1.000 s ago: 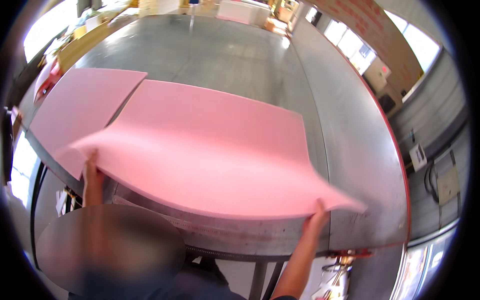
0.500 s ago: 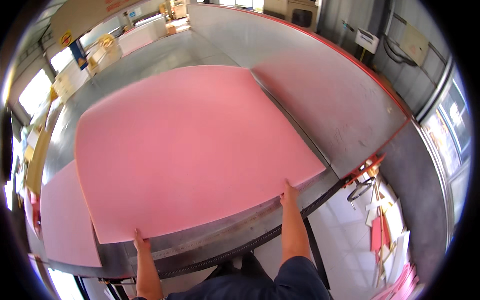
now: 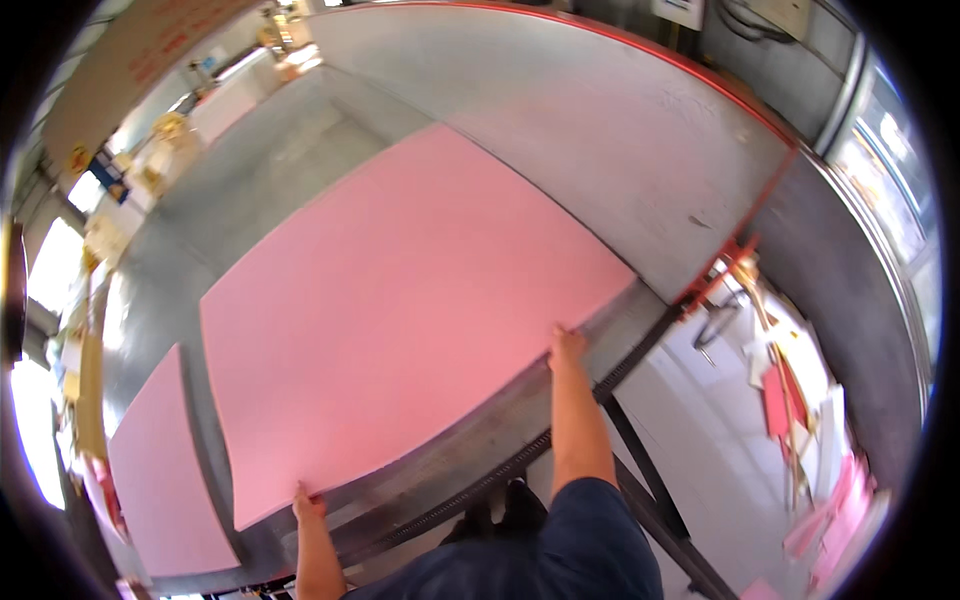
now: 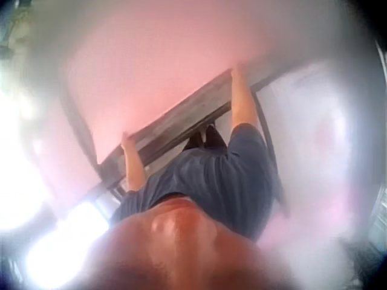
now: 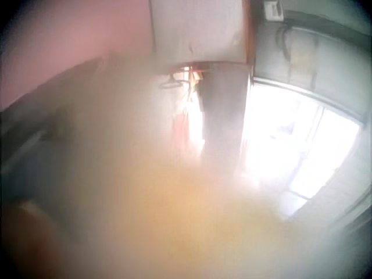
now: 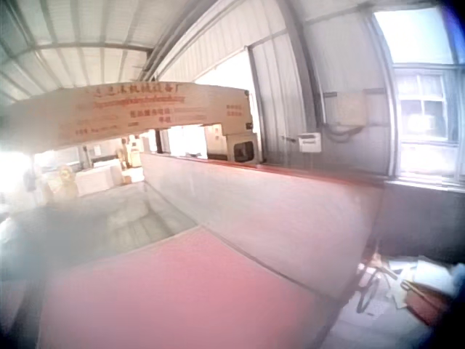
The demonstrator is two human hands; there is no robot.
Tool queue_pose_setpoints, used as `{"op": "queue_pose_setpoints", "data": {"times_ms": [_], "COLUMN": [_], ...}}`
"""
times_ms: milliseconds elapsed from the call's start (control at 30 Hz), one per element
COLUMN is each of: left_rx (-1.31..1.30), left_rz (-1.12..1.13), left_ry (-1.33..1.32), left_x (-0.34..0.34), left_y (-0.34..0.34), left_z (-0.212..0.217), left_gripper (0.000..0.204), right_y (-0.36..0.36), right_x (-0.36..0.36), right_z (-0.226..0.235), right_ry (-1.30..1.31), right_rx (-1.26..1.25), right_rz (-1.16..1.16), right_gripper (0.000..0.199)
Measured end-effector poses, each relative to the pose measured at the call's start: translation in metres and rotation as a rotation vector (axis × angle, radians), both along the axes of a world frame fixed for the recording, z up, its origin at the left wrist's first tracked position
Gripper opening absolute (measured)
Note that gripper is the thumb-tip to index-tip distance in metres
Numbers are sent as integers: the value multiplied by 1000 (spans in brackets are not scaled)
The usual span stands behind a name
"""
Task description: The person positions large pink foam sheets on a hydraulic guillotine cutter, aligns them against the guide, and operates the lever to slice the material. The person then removes the cut pieces and scrap, repeating the process with new sheets.
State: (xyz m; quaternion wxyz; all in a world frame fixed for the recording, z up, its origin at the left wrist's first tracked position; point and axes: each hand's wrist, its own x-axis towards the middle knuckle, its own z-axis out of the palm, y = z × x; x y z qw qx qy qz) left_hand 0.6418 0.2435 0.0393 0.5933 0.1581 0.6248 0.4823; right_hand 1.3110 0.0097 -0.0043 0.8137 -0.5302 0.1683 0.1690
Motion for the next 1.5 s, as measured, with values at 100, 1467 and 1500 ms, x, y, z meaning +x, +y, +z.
{"op": "queue_pose_setpoints", "data": {"times_ms": [100, 1467, 1500], "left_rx": [-47, -423, -421], "left_rz": [-51, 113, 145], "left_ry": [-21, 140, 130], "left_x": [-1, 43, 42], "left_y": [-19, -68, -72], "left_z": [-11, -50, -48], "left_gripper": [28, 31, 30], "right_y": [-17, -61, -57], "right_x": [20, 21, 15], "right_z": [-19, -36, -27], "right_ry": [56, 139, 149], "right_rx": [-205, -467, -492], "right_rz": [98, 466, 493], "right_gripper": [27, 31, 32]}}
